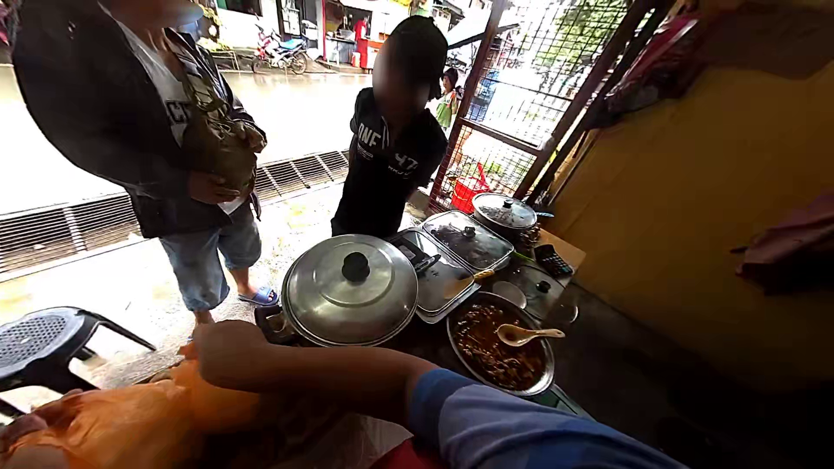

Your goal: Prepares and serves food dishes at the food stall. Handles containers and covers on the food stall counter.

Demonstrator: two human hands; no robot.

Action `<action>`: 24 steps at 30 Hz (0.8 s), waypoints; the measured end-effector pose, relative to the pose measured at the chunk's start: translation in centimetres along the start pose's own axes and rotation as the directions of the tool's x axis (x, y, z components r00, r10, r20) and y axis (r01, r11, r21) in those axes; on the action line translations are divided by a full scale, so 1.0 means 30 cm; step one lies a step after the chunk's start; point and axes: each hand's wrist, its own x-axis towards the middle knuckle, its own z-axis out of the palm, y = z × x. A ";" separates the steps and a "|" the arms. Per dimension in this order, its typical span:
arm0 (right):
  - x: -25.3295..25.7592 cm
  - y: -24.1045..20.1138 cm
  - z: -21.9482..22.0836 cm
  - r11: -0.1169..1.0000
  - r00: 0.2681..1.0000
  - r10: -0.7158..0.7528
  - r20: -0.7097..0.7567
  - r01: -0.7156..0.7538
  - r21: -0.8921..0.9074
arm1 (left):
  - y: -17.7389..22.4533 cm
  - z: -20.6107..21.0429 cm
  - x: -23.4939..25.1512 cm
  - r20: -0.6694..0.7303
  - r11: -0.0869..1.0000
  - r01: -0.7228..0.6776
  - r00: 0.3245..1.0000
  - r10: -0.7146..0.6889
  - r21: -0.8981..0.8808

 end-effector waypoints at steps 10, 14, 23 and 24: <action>-0.006 -0.050 0.009 0.967 0.973 0.006 0.233 0.054 -0.251 | 0.075 -0.126 -0.059 0.258 0.488 -0.064 0.904 -0.342 0.870; -0.017 -0.037 0.016 0.958 0.965 0.002 0.263 0.073 -0.276 | 0.007 -0.157 -0.081 0.124 0.528 0.037 0.956 -0.265 0.849; 0.069 0.012 0.112 0.947 0.937 -0.057 0.344 0.160 -0.279 | 0.145 -0.161 -0.150 -0.004 0.655 0.195 0.959 -0.282 0.730; 0.068 0.012 0.122 0.949 0.944 -0.064 0.323 0.158 -0.272 | 0.145 -0.166 -0.154 -0.014 0.681 0.210 0.960 -0.281 0.701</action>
